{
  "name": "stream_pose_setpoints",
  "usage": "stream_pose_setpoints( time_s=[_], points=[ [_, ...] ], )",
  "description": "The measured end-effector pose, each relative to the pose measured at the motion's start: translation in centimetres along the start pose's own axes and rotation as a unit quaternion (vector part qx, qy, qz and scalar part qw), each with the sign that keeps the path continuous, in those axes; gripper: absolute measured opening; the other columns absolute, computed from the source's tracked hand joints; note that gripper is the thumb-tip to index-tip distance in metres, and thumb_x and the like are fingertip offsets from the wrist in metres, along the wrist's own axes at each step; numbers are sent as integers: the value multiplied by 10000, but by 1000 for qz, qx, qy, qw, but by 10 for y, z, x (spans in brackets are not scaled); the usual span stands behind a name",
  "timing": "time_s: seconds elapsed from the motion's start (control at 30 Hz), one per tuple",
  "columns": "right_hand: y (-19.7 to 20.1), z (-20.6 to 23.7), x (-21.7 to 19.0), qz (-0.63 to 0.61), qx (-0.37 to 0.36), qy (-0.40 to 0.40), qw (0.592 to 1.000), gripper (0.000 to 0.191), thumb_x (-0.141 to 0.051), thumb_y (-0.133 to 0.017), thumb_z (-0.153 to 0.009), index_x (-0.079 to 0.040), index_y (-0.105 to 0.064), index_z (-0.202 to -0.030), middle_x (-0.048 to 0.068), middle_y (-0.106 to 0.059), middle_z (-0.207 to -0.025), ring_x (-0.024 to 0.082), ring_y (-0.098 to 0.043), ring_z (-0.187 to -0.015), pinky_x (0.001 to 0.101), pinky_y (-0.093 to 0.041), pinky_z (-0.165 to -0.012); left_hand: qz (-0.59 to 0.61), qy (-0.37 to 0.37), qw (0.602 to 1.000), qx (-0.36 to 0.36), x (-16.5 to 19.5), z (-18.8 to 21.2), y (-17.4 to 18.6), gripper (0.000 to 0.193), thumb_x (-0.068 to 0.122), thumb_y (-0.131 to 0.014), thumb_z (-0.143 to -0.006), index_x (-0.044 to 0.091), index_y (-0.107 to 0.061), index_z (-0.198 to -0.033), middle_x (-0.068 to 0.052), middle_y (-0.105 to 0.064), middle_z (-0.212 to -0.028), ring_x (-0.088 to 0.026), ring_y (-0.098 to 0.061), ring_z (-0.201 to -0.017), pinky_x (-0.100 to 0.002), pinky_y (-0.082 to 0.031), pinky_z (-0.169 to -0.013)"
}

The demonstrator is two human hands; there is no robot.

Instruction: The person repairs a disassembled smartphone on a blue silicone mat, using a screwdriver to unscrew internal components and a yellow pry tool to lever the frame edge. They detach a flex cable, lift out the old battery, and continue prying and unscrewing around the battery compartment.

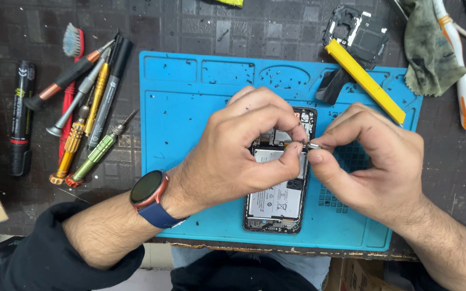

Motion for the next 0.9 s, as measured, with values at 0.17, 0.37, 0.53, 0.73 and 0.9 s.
stream_pose_setpoints(
  time_s=[0.17, 0.37, 0.53, 0.73, 0.9],
  points=[
    [-1, 0, 1, 6, -3, 0, 1000, 205, -55, -793, -905, -20, -592, -929, 60, -678, -873, 133, -676, -744, 248, -533, -649, -15, 10, 1000, 1, -1, -1, 0, 173, 142, -792, -936, 82, -671, -1043, 0, -691, -1009, -157, -666, -954, -305, -523, -904],
    [-3, -2, 2, 38, -12, -7, 999, 214, -53, -796, -898, -19, -586, -916, 69, -674, -871, 153, -679, -790, 259, -535, -646, -37, 12, 999, 4, 0, 2, 2, 162, 165, -794, -937, 90, -681, -1026, -16, -679, -994, -176, -648, -973, -298, -525, -890],
    [-7, -5, 2, 45, -21, -11, 999, 222, -55, -795, -866, -23, -576, -889, 68, -677, -854, 152, -673, -777, 283, -536, -677, -55, 10, 998, 6, 2, -1, 2, 166, 154, -797, -899, 81, -675, -983, -20, -681, -1011, -183, -651, -948, -313, -525, -881],
    [-7, -4, 3, 51, -21, -4, 998, 219, -59, -799, -886, -22, -584, -904, 71, -676, -861, 150, -674, -788, 282, -534, -689, -60, 30, 997, 25, 2, 3, 4, 172, 152, -799, -896, 78, -677, -992, -41, -687, -1058, -212, -658, -1014, -321, -565, -883],
    [-5, -1, 6, 23, -21, -8, 999, 215, -69, -795, -888, -24, -585, -899, 59, -671, -840, 137, -668, -758, 241, -524, -616, -76, 44, 995, 52, -1, 0, 8, 170, 134, -808, -869, 70, -669, -943, -37, -700, -1017, -204, -673, -965, -320, -562, -831]
  ],
)
Point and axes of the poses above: each hand's wrist, its own z-axis away from the middle knuckle, its own y-axis out of the back of the hand, x = y × z, the point moved 7 cm from there along -z, towards the middle knuckle
